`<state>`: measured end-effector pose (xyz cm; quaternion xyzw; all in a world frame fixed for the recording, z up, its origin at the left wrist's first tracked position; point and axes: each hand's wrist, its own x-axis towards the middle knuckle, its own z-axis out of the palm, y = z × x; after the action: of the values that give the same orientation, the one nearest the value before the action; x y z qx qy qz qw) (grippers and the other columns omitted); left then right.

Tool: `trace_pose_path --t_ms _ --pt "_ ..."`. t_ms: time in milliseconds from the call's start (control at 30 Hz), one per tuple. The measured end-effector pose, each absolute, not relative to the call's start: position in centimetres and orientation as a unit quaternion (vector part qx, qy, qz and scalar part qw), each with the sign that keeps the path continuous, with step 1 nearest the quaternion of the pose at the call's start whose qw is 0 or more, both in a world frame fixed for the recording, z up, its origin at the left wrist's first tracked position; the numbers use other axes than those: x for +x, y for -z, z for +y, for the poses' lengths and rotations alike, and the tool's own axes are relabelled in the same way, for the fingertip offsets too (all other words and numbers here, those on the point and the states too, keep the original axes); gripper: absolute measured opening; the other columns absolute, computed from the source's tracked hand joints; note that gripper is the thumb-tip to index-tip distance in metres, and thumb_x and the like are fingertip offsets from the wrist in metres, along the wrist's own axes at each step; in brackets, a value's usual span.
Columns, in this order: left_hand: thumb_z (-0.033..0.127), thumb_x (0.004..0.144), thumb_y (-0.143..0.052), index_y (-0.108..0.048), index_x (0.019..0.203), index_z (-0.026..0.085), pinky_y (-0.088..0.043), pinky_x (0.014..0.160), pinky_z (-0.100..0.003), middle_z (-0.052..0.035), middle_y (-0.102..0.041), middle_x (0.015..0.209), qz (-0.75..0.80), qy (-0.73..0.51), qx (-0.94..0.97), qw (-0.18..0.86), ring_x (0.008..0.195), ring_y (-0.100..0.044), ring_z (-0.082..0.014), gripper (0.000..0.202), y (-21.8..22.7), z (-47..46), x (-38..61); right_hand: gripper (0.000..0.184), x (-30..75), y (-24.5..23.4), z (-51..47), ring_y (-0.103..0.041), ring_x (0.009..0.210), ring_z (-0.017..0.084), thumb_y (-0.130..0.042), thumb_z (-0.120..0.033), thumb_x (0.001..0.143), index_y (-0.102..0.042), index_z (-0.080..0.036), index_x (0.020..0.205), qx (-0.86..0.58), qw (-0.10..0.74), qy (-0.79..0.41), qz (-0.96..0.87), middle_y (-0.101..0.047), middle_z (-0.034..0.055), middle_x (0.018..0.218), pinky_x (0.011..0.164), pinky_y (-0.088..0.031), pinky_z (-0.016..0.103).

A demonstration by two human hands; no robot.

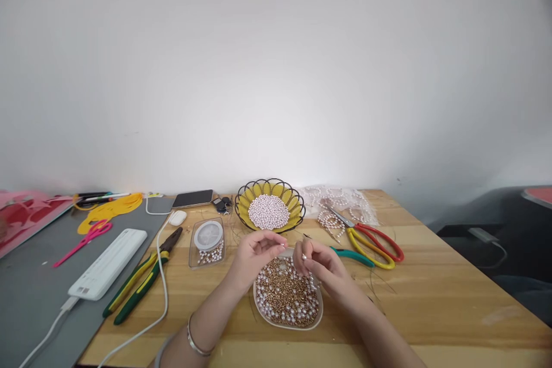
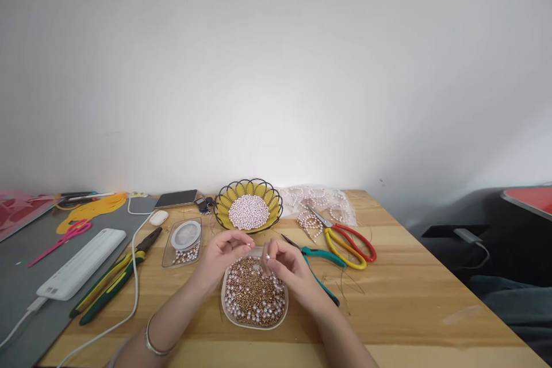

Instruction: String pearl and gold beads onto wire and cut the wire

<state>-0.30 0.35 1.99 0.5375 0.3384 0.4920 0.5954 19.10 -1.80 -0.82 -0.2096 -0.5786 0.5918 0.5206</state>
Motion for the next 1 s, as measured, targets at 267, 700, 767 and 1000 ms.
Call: trace_pose_path --t_ms 267,700,767,1000 --pt "0.031 0.073 -0.087 -0.079 0.083 0.019 -0.059 0.078 -0.030 -0.0064 -0.080 0.086 0.335 -0.499 0.564 0.566 0.083 -0.073 -0.0194 0.018 -1.97 0.46 -0.23 0.038 19.08 0.99 -2.00 -0.046 0.065 0.015 -0.071 -0.046 0.093 -0.048 -0.022 0.074 -0.225 0.476 -0.624 -0.578 -0.048 -0.0036 0.071 0.062 -0.035 0.029" --pt "0.043 0.076 -0.085 -0.081 0.084 0.017 -0.058 0.079 -0.033 -0.0093 -0.077 0.087 0.312 -0.489 0.615 0.534 0.085 -0.071 -0.0219 0.028 -1.32 0.80 -0.17 0.041 19.05 1.15 -1.89 -0.045 0.064 0.015 -0.072 -0.051 0.091 -0.047 -0.022 0.074 -0.260 0.457 -0.621 -0.582 -0.049 -0.0039 0.069 0.064 -0.038 0.030" --pt "0.042 0.078 -0.084 -0.081 0.085 0.017 -0.058 0.078 -0.033 -0.0091 -0.076 0.088 0.305 -0.487 0.621 0.533 0.085 -0.070 -0.0214 0.026 -1.24 0.81 -0.20 0.041 19.06 1.17 -1.80 -0.045 0.064 0.015 -0.071 -0.051 0.091 -0.047 -0.022 0.074 -0.259 0.453 -0.622 -0.584 -0.050 -0.0036 0.070 0.064 -0.037 0.030" --pt "0.029 0.086 -0.077 -0.083 0.089 0.021 -0.055 0.079 -0.033 -0.0086 -0.073 0.088 0.297 -0.485 0.699 0.433 0.085 -0.069 -0.0207 0.011 -1.10 0.84 -0.56 0.040 19.08 1.15 -1.81 -0.045 0.065 0.015 -0.070 -0.050 0.092 -0.048 -0.022 0.074 -0.257 0.453 -0.623 -0.584 -0.047 -0.0042 0.069 0.065 -0.038 0.029"
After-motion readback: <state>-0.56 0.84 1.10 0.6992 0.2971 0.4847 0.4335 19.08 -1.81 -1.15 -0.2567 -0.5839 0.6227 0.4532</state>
